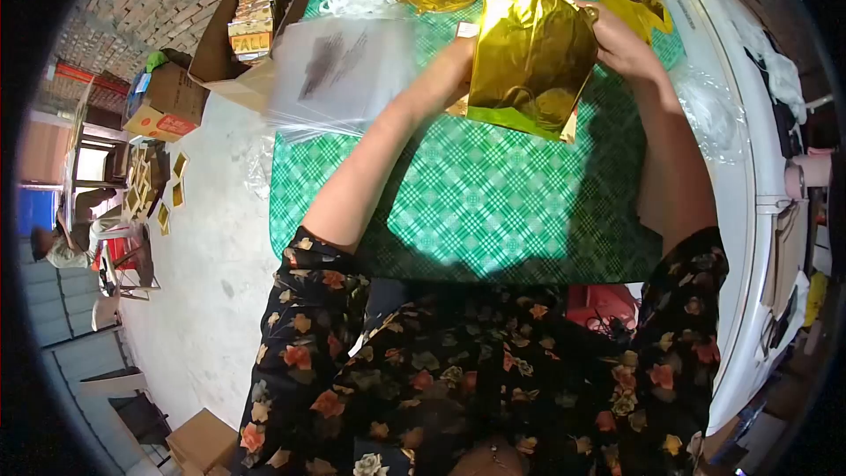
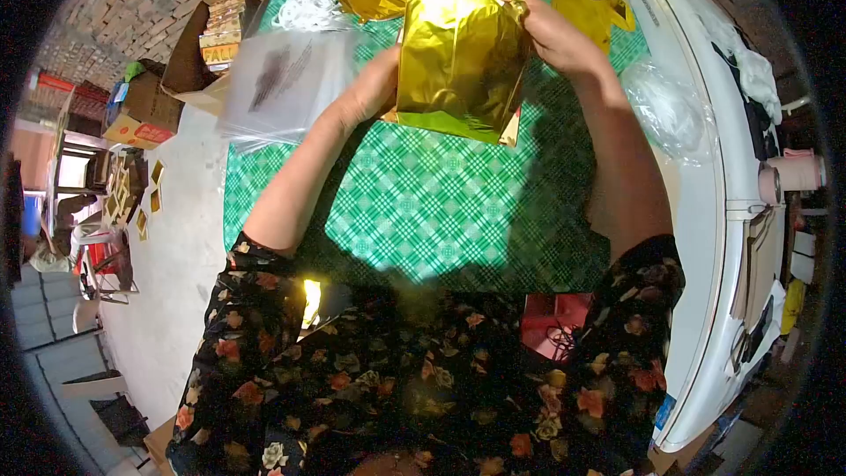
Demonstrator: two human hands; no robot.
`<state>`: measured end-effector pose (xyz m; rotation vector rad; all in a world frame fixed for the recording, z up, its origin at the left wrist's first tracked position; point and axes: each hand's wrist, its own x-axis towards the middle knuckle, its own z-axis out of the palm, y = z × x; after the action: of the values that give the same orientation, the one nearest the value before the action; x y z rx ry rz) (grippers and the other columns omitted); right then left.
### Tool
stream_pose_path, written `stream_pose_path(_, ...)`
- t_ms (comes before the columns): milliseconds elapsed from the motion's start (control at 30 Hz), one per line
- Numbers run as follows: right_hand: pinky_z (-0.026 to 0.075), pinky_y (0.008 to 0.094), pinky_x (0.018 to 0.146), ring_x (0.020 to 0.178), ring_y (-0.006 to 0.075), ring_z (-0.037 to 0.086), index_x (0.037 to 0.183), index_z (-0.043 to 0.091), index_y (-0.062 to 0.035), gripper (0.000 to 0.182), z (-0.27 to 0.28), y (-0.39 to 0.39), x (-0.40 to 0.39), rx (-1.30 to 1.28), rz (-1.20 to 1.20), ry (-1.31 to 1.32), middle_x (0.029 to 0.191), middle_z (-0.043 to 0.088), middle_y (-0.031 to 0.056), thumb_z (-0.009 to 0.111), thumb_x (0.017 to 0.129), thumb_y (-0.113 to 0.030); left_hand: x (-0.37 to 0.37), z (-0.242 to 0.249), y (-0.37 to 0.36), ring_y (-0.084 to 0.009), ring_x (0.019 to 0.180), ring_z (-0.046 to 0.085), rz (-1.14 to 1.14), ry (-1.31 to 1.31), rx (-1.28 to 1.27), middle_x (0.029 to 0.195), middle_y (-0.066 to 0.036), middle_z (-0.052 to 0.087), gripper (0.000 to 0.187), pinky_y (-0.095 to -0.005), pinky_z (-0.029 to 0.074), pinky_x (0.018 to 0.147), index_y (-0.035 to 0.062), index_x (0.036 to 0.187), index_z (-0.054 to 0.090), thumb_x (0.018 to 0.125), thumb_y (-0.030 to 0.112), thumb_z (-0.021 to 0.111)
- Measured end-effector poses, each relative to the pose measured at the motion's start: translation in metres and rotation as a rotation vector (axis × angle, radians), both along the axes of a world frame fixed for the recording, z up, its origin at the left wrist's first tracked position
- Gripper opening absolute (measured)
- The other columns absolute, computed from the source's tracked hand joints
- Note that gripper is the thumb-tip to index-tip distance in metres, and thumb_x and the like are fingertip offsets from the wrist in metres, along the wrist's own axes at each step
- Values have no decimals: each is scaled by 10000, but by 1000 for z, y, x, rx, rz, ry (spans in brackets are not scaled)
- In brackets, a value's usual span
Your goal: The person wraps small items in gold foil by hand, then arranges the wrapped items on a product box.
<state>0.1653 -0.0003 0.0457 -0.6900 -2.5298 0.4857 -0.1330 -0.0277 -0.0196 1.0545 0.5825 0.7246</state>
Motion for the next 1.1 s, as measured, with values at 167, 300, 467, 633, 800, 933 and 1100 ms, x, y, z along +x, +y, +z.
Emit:
stream_pose_path(167, 488, 471, 1051, 1236, 443, 613, 1379, 592, 12, 431, -17, 4, 5, 16, -137, -144, 1352, 652, 239, 569, 997, -187, -4, -3, 15, -214, 1241, 665, -104, -99, -65, 1422, -138, 640, 707, -380, 527, 1094, -12, 1537, 479, 1108, 550, 486)
stream_pose_path(300, 526, 411, 990, 1173, 326, 687, 1415, 587, -26, 431, -31, -20, -10, -420, -595, 248, 1311, 704, 174, 527, 1088, -301, 2, 4, 4, -159, 1071, 679, 63, 379, 266, 1235, -95, 726, 522, -318, 536, 972, -16, 1416, 613, 1111, 403, 549)
stream_pose_path(467, 550, 380, 993, 1211, 208, 683, 1480, 545, -25, 532, -49, -60, -15, -1149, -629, 749, 1378, 687, 101, 437, 1152, -430, 5, 12, -5, -131, 1053, 661, 110, 323, 273, 1230, -54, 710, 600, -289, 543, 950, -8, 1452, 580, 1090, 470, 582)
stream_pose_path(633, 490, 415, 1124, 1339, 231, 612, 1573, 439, -26, 715, -42, -126, -60, -1077, -698, 1043, 1513, 588, 144, 429, 1120, -578, 6, -1, 1, -126, 1084, 663, 41, 198, 229, 1257, -57, 704, 632, -292, 547, 959, 9, 1476, 568, 1075, 495, 604)
stream_pose_path(800, 384, 399, 1220, 1474, 242, 489, 1614, 382, -10, 884, -48, -152, -69, -1037, -553, 992, 1628, 470, 152, 392, 1072, -708, 2, 8, -11, -111, 1062, 679, -2, 94, 214, 1237, -49, 710, 529, -283, 561, 910, 19, 1418, 589, 1080, 423, 627)
stream_pose_path(933, 403, 352, 1168, 1409, 175, 500, 1572, 445, -2, 727, -73, -158, -53, -966, -475, 848, 1580, 502, 107, 520, 1093, -543, 0, 6, -6, -113, 1056, 678, -28, 172, 244, 1242, -44, 708, 604, -281, 563, 915, 29, 1450, 606, 1058, 487, 634)
stream_pose_path(1100, 481, 302, 950, 1013, 114, 604, 1329, 654, 5, 379, -63, -158, -71, -775, -599, 617, 1154, 680, 51, 638, 1051, -252, 2, 6, -7, -113, 1042, 681, -22, 176, 229, 1221, -44, 716, 598, -280, 560, 913, 24, 1417, 629, 1044, 490, 655)
